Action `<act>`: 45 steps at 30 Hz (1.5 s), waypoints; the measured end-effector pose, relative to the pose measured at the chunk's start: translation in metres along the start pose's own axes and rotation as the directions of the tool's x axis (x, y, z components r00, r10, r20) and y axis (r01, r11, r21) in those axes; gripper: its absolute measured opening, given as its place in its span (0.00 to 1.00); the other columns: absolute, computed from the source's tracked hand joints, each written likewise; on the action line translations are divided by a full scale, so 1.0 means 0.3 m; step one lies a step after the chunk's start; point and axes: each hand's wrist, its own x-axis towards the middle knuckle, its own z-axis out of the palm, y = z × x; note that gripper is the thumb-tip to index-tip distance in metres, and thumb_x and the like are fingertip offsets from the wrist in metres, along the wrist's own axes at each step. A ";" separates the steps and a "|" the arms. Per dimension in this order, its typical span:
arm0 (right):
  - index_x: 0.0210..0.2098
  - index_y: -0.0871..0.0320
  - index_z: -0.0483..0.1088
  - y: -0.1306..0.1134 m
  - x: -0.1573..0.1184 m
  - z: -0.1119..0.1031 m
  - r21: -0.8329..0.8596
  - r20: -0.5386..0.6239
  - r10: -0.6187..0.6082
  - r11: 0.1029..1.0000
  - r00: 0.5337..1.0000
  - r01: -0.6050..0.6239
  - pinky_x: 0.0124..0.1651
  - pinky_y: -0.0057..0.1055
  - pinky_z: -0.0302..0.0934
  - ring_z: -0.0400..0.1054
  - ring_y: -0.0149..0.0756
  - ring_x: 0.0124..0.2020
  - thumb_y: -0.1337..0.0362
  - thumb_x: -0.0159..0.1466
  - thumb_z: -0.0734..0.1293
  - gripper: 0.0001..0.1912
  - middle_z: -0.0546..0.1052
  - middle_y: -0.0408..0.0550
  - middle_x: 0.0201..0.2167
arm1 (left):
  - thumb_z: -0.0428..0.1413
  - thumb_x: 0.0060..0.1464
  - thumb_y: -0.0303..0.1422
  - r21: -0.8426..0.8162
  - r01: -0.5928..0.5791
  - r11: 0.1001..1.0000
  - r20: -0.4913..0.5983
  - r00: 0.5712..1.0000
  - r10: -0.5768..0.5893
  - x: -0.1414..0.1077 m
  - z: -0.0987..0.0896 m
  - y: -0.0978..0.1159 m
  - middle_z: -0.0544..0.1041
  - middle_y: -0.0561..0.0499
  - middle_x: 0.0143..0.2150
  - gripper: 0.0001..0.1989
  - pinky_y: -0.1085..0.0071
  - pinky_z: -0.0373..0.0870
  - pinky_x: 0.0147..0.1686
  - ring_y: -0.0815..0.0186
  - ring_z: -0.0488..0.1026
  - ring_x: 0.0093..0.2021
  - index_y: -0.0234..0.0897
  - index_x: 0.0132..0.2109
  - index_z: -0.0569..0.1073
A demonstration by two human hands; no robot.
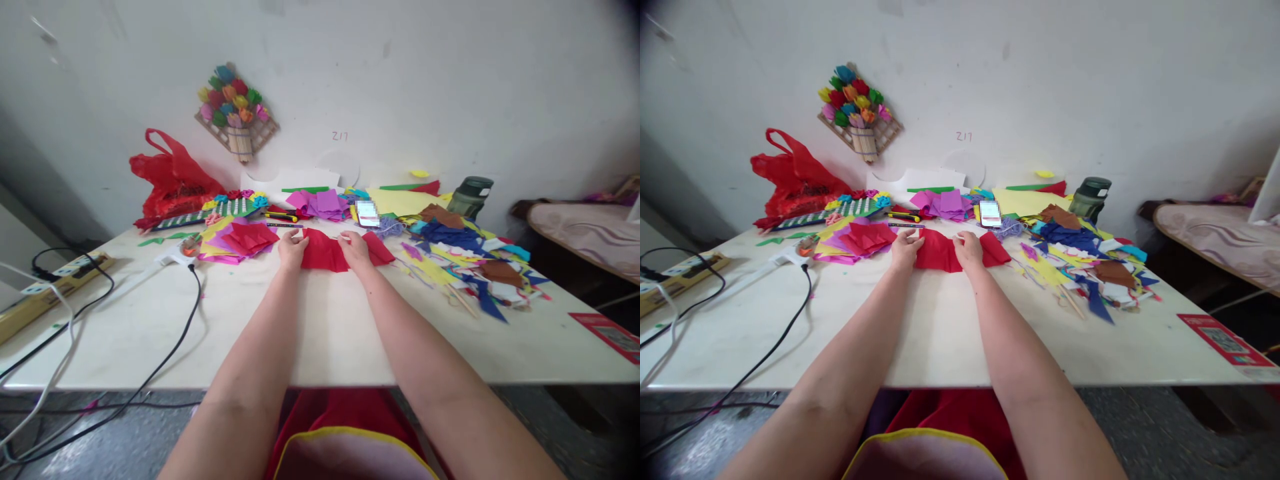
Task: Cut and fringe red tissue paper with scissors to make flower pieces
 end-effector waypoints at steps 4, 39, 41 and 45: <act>0.47 0.59 0.70 -0.003 -0.006 -0.009 0.002 0.111 -0.028 1.000 0.993 0.028 0.56 0.39 0.55 0.64 0.43 0.54 0.62 0.60 0.62 0.16 0.71 0.54 0.51 | 0.59 0.41 0.28 -0.095 -0.020 0.995 0.089 0.996 0.029 -0.008 0.003 0.009 0.78 0.50 0.30 0.18 0.68 0.71 0.38 0.64 0.76 0.33 0.33 0.43 0.72; 0.31 0.60 0.75 -0.076 0.111 0.104 0.330 0.269 -0.202 0.938 0.942 0.107 0.47 0.36 0.62 0.71 0.36 0.38 0.67 0.55 0.66 0.06 0.78 0.47 0.33 | 0.58 0.41 0.27 -0.003 -0.013 1.000 0.131 0.991 0.013 -0.017 -0.018 0.003 0.79 0.49 0.33 0.22 0.68 0.71 0.37 0.63 0.76 0.34 0.34 0.47 0.71; 0.32 0.59 0.75 -0.078 0.114 0.105 0.332 0.268 -0.203 0.937 0.942 0.107 0.48 0.36 0.62 0.71 0.36 0.39 0.68 0.55 0.66 0.06 0.78 0.47 0.34 | 0.58 0.41 0.27 0.001 -0.021 1.000 0.145 0.989 0.021 -0.020 -0.017 0.008 0.79 0.49 0.32 0.22 0.69 0.70 0.36 0.63 0.76 0.34 0.34 0.47 0.72; 0.31 0.59 0.75 -0.072 0.123 0.111 0.351 0.258 -0.218 0.929 0.941 0.119 0.48 0.37 0.62 0.71 0.36 0.38 0.69 0.54 0.66 0.06 0.78 0.47 0.33 | 0.57 0.41 0.27 0.011 -0.041 0.999 0.169 0.985 0.039 -0.027 -0.019 0.017 0.79 0.50 0.32 0.22 0.70 0.70 0.35 0.63 0.76 0.33 0.35 0.47 0.72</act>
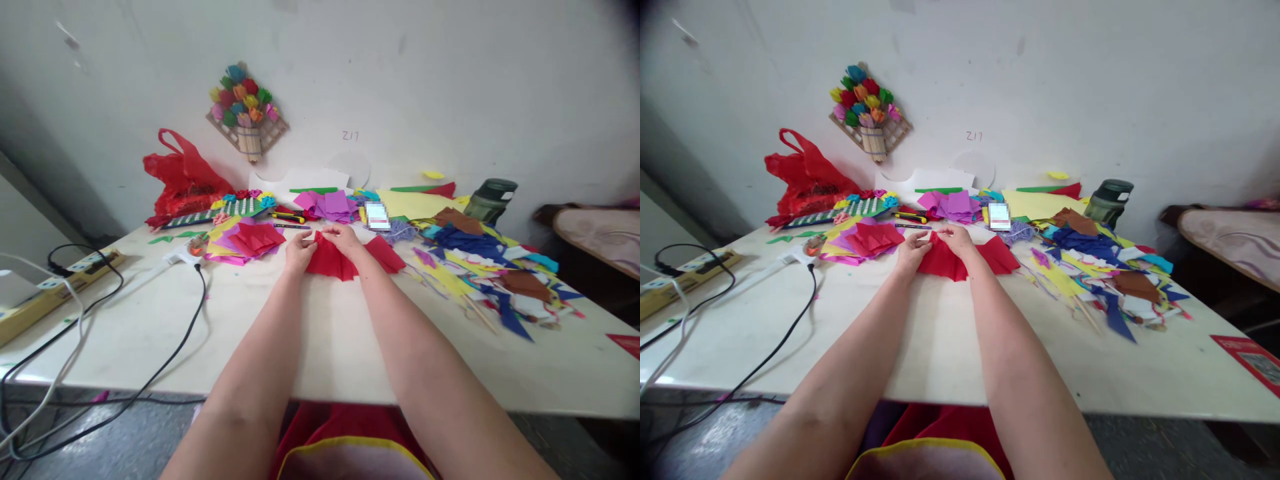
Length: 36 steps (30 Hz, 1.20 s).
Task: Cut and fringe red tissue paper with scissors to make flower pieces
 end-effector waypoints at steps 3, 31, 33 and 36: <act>0.30 0.60 0.75 0.013 0.004 -0.001 0.019 -0.004 -0.008 1.000 1.000 0.008 0.48 0.36 0.62 0.71 0.36 0.36 0.69 0.53 0.67 0.05 0.78 0.47 0.31 | 0.57 0.41 0.27 0.005 -0.007 1.000 0.013 1.000 0.007 -0.004 0.000 0.005 0.79 0.50 0.32 0.21 0.69 0.70 0.35 0.63 0.76 0.33 0.35 0.46 0.72; 0.19 0.58 0.66 -0.033 -0.010 0.003 0.059 -0.043 0.007 0.998 0.999 -0.005 0.35 0.29 0.59 0.62 0.31 0.26 0.65 0.49 0.66 0.05 0.69 0.39 0.20 | 0.58 0.38 0.29 -0.068 0.039 0.997 0.080 0.996 -0.034 -0.018 0.009 0.022 0.79 0.50 0.30 0.13 0.68 0.70 0.37 0.63 0.75 0.33 0.36 0.37 0.76; 0.19 0.58 0.66 -0.037 -0.011 0.004 0.057 -0.045 0.019 0.998 0.999 -0.016 0.35 0.30 0.59 0.63 0.31 0.26 0.65 0.49 0.66 0.05 0.69 0.39 0.20 | 0.58 0.39 0.31 -0.041 0.030 0.999 0.072 0.997 -0.027 -0.018 0.007 0.020 0.78 0.50 0.31 0.13 0.68 0.70 0.38 0.63 0.75 0.34 0.36 0.37 0.77; 0.19 0.58 0.66 -0.039 -0.013 0.006 0.057 -0.037 0.026 0.998 0.999 -0.023 0.36 0.30 0.60 0.64 0.32 0.27 0.66 0.49 0.65 0.04 0.69 0.39 0.20 | 0.58 0.39 0.32 0.000 0.016 1.000 0.051 0.999 -0.016 -0.012 0.004 0.013 0.78 0.50 0.31 0.12 0.67 0.70 0.38 0.62 0.74 0.34 0.37 0.36 0.77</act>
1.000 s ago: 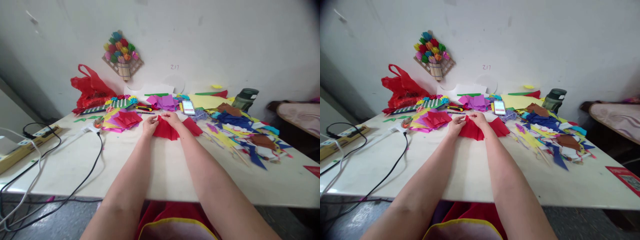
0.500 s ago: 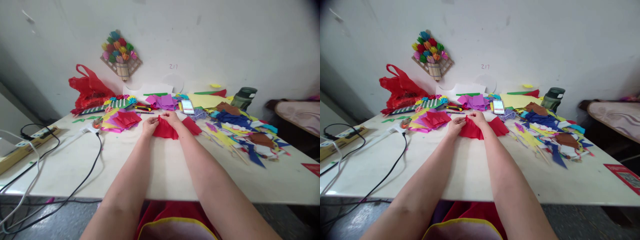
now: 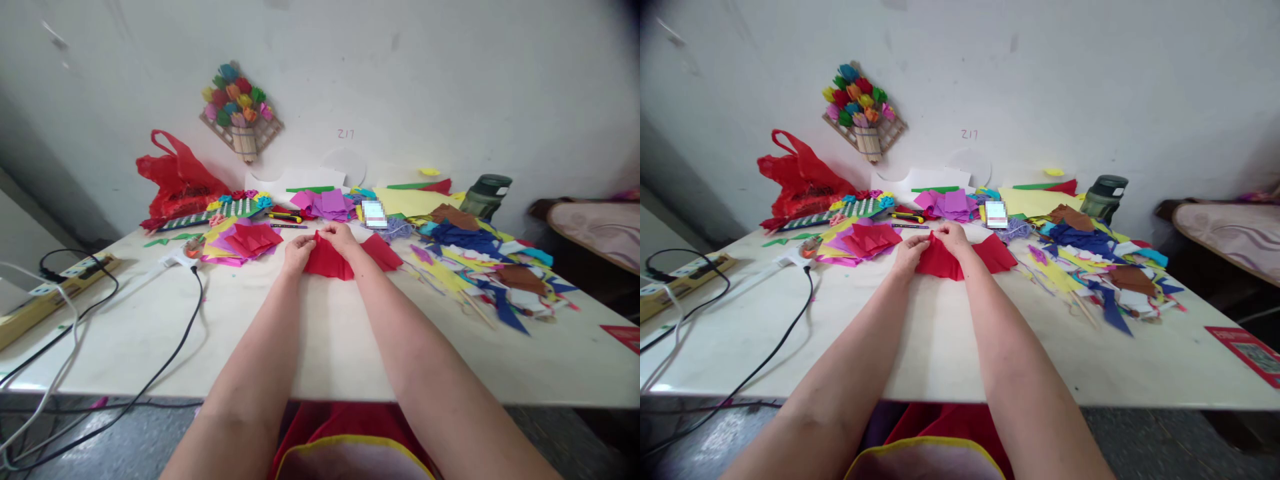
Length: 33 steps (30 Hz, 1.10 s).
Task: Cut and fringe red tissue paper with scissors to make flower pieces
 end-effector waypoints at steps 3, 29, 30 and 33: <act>0.19 0.58 0.66 0.000 -0.001 0.001 -0.008 -0.006 -0.003 1.000 1.000 0.003 0.36 0.30 0.60 0.64 0.32 0.27 0.66 0.49 0.65 0.04 0.69 0.39 0.20 | 0.57 0.40 0.32 0.011 0.000 1.000 -0.018 1.000 0.000 0.011 -0.002 -0.006 0.78 0.51 0.29 0.10 0.69 0.70 0.37 0.63 0.74 0.33 0.37 0.34 0.78; 0.30 0.60 0.72 0.008 -0.004 0.001 0.146 0.138 0.047 0.987 0.989 -0.067 0.43 0.33 0.59 0.65 0.33 0.33 0.63 0.47 0.69 0.11 0.73 0.42 0.28 | 0.60 0.36 0.34 -0.055 0.053 0.997 0.062 0.997 -0.050 -0.007 0.000 0.007 0.74 0.54 0.23 0.10 0.75 0.64 0.25 0.70 0.69 0.22 0.35 0.29 0.73; 0.28 0.60 0.71 0.009 -0.004 -0.001 0.147 0.149 0.043 0.987 0.988 -0.065 0.42 0.33 0.59 0.65 0.33 0.33 0.63 0.47 0.69 0.10 0.72 0.41 0.27 | 0.60 0.36 0.34 -0.044 0.049 0.998 0.063 0.997 -0.046 -0.006 -0.001 0.007 0.74 0.54 0.23 0.10 0.75 0.63 0.25 0.70 0.69 0.22 0.35 0.29 0.73; 0.26 0.60 0.71 0.001 -0.007 -0.010 0.190 0.167 0.046 0.979 0.985 -0.078 0.41 0.32 0.58 0.64 0.32 0.31 0.62 0.46 0.68 0.08 0.72 0.40 0.25 | 0.60 0.36 0.33 -0.053 0.061 0.997 0.068 0.996 -0.057 -0.006 -0.001 0.007 0.74 0.54 0.23 0.10 0.75 0.63 0.25 0.70 0.68 0.22 0.35 0.30 0.73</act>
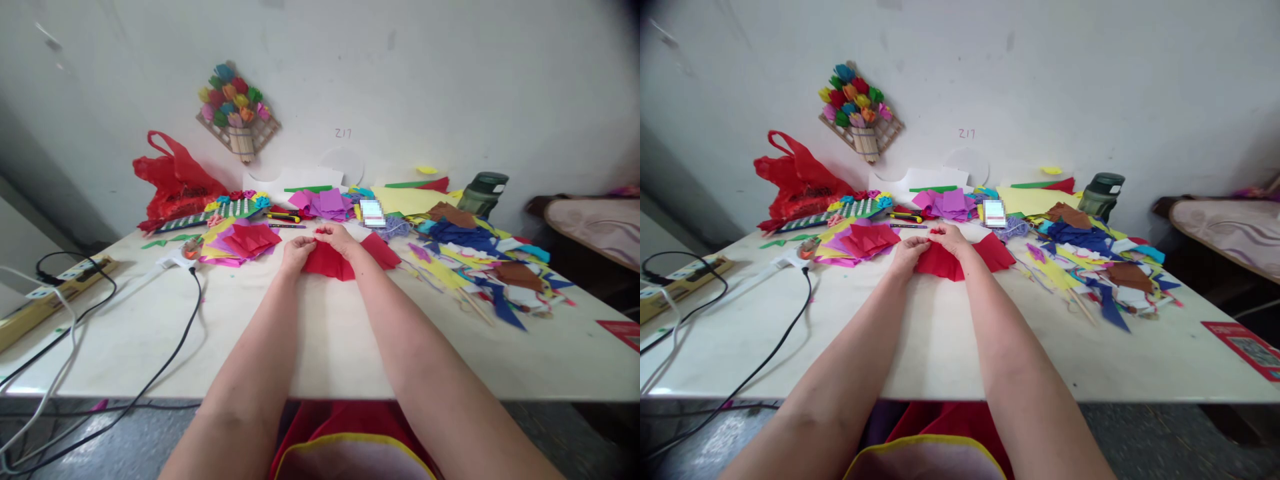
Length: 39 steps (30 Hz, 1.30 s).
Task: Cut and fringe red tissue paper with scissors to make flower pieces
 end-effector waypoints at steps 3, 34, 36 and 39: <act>0.25 0.59 0.72 -0.019 -0.008 -0.007 0.029 -0.001 0.029 0.999 1.000 -0.029 0.42 0.32 0.57 0.64 0.33 0.32 0.65 0.46 0.66 0.07 0.73 0.40 0.25 | 0.61 0.35 0.32 -0.034 0.019 0.999 0.005 1.000 -0.019 -0.004 0.002 0.005 0.74 0.54 0.23 0.10 0.74 0.64 0.26 0.70 0.69 0.22 0.34 0.30 0.73; 0.21 0.59 0.67 0.018 0.023 0.024 -0.062 -0.109 -0.102 0.994 0.989 0.095 0.32 0.29 0.54 0.57 0.29 0.25 0.58 0.45 0.68 0.10 0.65 0.38 0.20 | 0.61 0.36 0.33 0.029 0.210 0.977 0.133 0.968 -0.212 -0.031 -0.044 0.069 0.73 0.52 0.20 0.09 0.74 0.62 0.21 0.68 0.68 0.20 0.33 0.27 0.72; 0.21 0.58 0.67 0.025 0.028 0.024 -0.088 -0.114 -0.113 0.991 0.987 0.103 0.33 0.29 0.55 0.59 0.30 0.26 0.59 0.46 0.68 0.09 0.66 0.38 0.20 | 0.60 0.37 0.33 0.083 0.220 0.972 0.119 0.966 -0.229 -0.031 -0.047 0.072 0.72 0.52 0.19 0.08 0.75 0.61 0.19 0.69 0.67 0.19 0.33 0.27 0.72; 0.21 0.58 0.67 0.035 0.034 0.024 -0.126 -0.115 -0.126 0.986 0.985 0.111 0.34 0.30 0.57 0.60 0.31 0.27 0.60 0.47 0.67 0.08 0.68 0.39 0.21 | 0.59 0.37 0.31 0.146 0.237 0.960 0.096 0.963 -0.252 -0.027 -0.051 0.074 0.71 0.52 0.18 0.06 0.74 0.60 0.19 0.69 0.66 0.18 0.34 0.27 0.73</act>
